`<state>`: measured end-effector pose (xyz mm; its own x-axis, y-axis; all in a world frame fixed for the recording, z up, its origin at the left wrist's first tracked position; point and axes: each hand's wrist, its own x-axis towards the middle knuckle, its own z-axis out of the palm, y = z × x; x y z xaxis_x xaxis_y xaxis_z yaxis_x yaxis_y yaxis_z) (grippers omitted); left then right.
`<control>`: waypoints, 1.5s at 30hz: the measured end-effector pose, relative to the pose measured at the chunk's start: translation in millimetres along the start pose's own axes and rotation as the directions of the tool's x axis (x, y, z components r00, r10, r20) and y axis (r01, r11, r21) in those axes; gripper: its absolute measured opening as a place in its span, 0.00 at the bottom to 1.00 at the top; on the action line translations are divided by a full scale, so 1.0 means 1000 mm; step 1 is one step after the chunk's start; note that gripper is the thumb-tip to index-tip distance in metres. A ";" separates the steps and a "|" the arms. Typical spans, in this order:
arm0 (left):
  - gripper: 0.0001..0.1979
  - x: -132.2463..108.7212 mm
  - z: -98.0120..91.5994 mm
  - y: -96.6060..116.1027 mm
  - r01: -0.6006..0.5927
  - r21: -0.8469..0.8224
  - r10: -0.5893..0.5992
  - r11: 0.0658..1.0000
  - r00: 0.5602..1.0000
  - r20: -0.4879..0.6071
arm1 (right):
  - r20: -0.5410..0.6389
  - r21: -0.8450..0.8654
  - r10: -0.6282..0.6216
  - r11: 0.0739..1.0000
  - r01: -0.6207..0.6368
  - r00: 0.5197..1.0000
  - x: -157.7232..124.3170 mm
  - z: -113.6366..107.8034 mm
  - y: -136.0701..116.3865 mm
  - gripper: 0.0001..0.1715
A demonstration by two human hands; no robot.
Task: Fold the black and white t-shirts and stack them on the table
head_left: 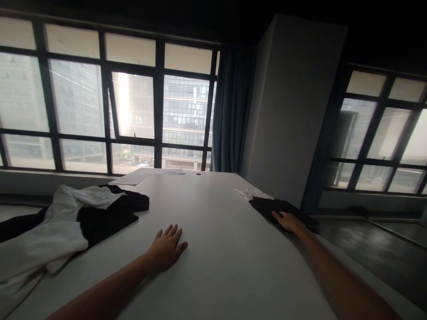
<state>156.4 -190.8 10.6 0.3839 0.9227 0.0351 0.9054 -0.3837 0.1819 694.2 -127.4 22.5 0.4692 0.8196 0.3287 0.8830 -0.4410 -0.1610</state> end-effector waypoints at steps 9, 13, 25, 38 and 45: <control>0.29 0.026 -0.065 -0.078 0.057 -0.086 -0.056 0.995 0.998 0.017 | -0.076 -0.017 -0.146 0.989 0.145 0.986 -0.015 -0.010 -0.032 0.32; 0.27 0.031 -0.067 -0.140 0.494 0.166 -0.412 0.854 0.834 -0.367 | 0.017 0.022 -0.323 0.946 0.323 0.946 -0.032 -0.030 -0.090 0.28; 0.32 0.008 -0.064 -0.201 0.644 0.017 -0.563 0.765 0.681 -0.468 | 0.128 0.149 -0.586 0.809 0.568 0.800 -0.111 -0.006 -0.182 0.20; 0.24 -0.029 -0.084 -0.259 0.555 -0.239 -0.552 0.797 0.507 -0.662 | 0.239 0.226 -0.554 0.830 0.510 0.797 -0.106 -0.011 -0.168 0.21; 0.26 -0.022 -0.106 -0.240 0.558 -0.313 -0.611 0.768 0.495 -0.617 | 0.259 0.231 -0.554 0.831 0.506 0.791 -0.106 -0.013 -0.168 0.22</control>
<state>-88.3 -115.3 70.4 -0.4753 0.7151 0.5125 0.8532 0.2324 0.4670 495.4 -145.1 26.7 -0.1147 0.9875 0.1080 0.9743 0.1330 -0.1818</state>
